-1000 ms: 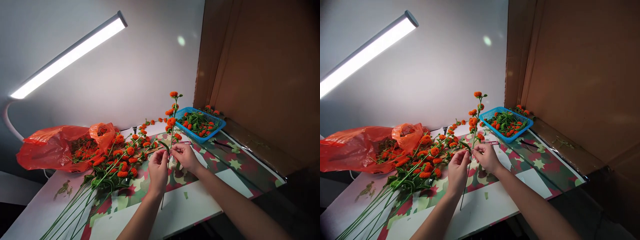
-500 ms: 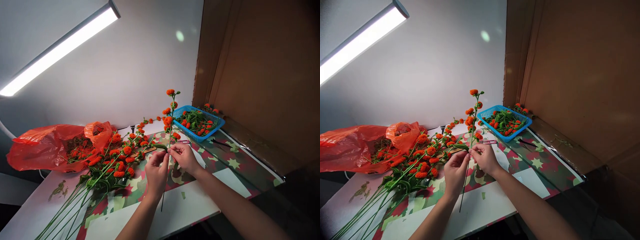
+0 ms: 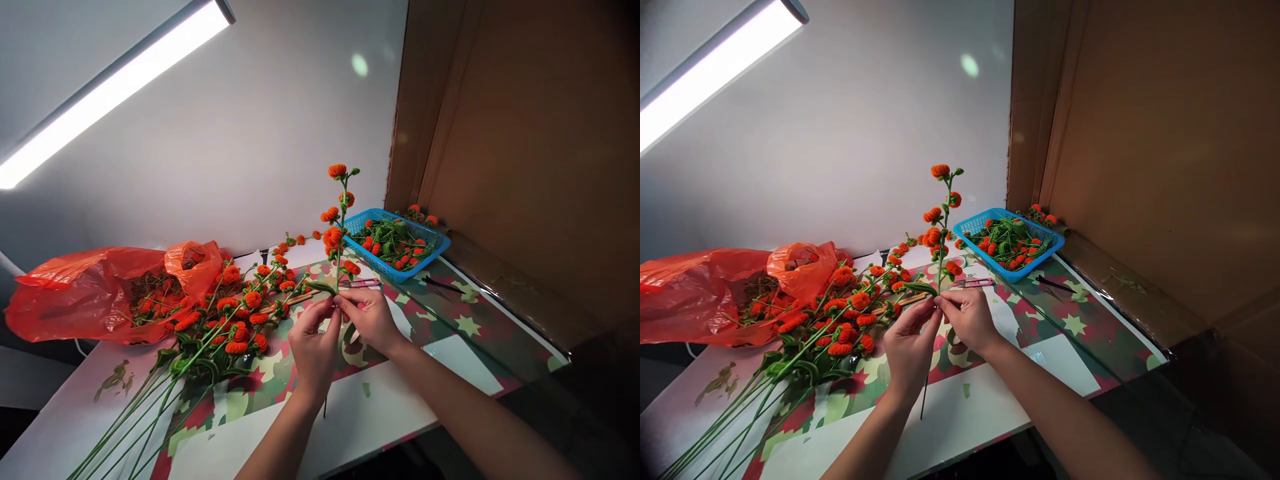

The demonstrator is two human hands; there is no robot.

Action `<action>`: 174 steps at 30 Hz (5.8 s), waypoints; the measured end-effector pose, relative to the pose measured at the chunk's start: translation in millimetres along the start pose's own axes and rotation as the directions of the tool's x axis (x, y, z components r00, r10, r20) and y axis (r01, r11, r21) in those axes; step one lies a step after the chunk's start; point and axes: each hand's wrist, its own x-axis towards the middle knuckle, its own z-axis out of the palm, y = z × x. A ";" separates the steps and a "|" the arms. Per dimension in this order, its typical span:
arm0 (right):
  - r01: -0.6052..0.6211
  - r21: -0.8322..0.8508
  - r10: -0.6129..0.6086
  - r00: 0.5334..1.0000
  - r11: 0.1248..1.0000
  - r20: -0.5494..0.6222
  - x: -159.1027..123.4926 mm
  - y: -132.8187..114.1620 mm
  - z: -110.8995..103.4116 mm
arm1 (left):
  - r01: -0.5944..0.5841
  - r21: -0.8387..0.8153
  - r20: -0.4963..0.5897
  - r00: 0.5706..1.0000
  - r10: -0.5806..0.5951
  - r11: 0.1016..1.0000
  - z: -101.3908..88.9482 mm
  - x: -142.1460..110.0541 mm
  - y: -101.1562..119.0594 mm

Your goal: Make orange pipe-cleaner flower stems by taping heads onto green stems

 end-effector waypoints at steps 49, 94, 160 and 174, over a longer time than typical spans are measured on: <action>-0.221 0.411 0.123 0.960 0.884 0.251 4.9 5.4 -6.2 | 0.512 -0.280 0.315 0.848 -0.426 0.813 -17.8 9.5 22.1; -0.144 0.230 0.126 0.988 0.963 0.090 -0.7 -13.9 -6.1 | -0.331 0.356 0.083 0.943 0.323 0.874 -15.3 3.0 13.6; -0.324 0.563 0.331 0.939 0.760 0.093 3.9 -3.8 0.9 | 0.391 -0.110 0.222 0.906 -0.361 0.914 -5.4 -10.0 17.7; -0.395 0.665 0.252 0.919 0.634 0.304 -1.4 -1.5 -2.1 | 0.693 -0.457 0.578 0.708 -0.407 0.558 -11.6 1.4 16.8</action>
